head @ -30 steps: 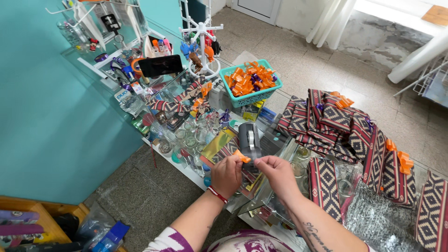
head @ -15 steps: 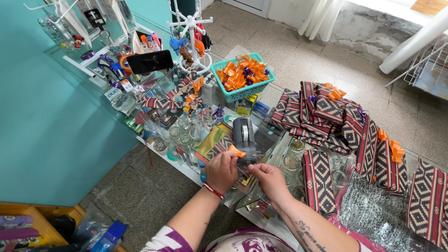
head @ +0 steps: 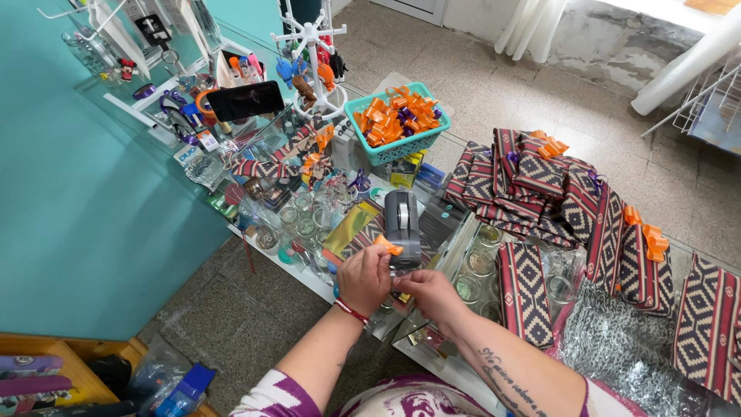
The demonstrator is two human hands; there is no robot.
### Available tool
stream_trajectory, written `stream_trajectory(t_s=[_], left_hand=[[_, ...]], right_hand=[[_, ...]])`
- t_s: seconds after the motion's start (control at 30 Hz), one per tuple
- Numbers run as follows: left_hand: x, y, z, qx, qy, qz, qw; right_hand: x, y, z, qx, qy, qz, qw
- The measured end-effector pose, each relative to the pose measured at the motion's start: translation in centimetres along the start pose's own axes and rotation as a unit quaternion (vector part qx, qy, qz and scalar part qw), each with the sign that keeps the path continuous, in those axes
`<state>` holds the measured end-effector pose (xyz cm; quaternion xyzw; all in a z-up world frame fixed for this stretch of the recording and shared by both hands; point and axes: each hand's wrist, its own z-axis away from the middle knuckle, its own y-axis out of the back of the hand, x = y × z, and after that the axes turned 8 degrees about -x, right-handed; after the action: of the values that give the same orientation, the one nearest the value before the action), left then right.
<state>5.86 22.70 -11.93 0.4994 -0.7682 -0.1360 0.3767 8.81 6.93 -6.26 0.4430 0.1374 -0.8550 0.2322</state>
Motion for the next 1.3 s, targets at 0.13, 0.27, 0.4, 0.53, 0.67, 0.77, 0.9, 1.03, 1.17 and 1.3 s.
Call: stream_trajectory(t_s=[0.13, 0.27, 0.4, 0.53, 0.67, 0.77, 0.9, 1.03, 1.17, 1.3], left_hand=[[-0.9, -0.6, 0.0, 0.051, -0.032, -0.007, 0.998], [-0.2, 0.7, -0.1, 0.042, -0.029, 0.009, 0.999], [3.8, 3.4, -1.6, 0.013, -0.030, 0.005, 0.999], [7.4, 3.8, -2.5, 0.000, -0.123, 0.037, 0.992], [11.1, 3.0, -3.2, -0.050, -0.155, 0.096, 0.982], [13.7, 1.7, -3.8, -0.092, -0.184, 0.130, 0.970], [15.7, -2.0, -3.3, -0.147, -0.203, 0.158, 0.955], [16.7, -4.2, -2.8, -0.193, -0.198, 0.122, 0.953], [17.3, -4.5, -2.1, -0.185, -0.183, 0.097, 0.961], [18.6, -3.4, -2.4, -0.152, -0.152, 0.104, 0.971]], right_hand=[[-0.9, -0.7, 2.0, -0.031, 0.048, -0.033, 0.998], [0.5, 0.5, 2.5, -0.021, 0.053, -0.044, 0.997], [1.6, 2.1, 4.5, -0.017, 0.061, -0.038, 0.997], [2.9, 5.4, 6.9, -0.001, 0.129, -0.050, 0.990], [2.7, 9.1, 9.7, 0.082, 0.194, -0.095, 0.973], [2.4, 11.1, 11.8, 0.165, 0.250, -0.107, 0.948], [3.0, 13.5, 13.8, 0.197, 0.256, -0.143, 0.935], [3.9, 15.1, 15.7, 0.189, 0.239, -0.131, 0.944], [4.6, 16.5, 16.8, 0.167, 0.219, -0.121, 0.954], [4.8, 17.8, 17.2, 0.153, 0.241, -0.060, 0.956]])
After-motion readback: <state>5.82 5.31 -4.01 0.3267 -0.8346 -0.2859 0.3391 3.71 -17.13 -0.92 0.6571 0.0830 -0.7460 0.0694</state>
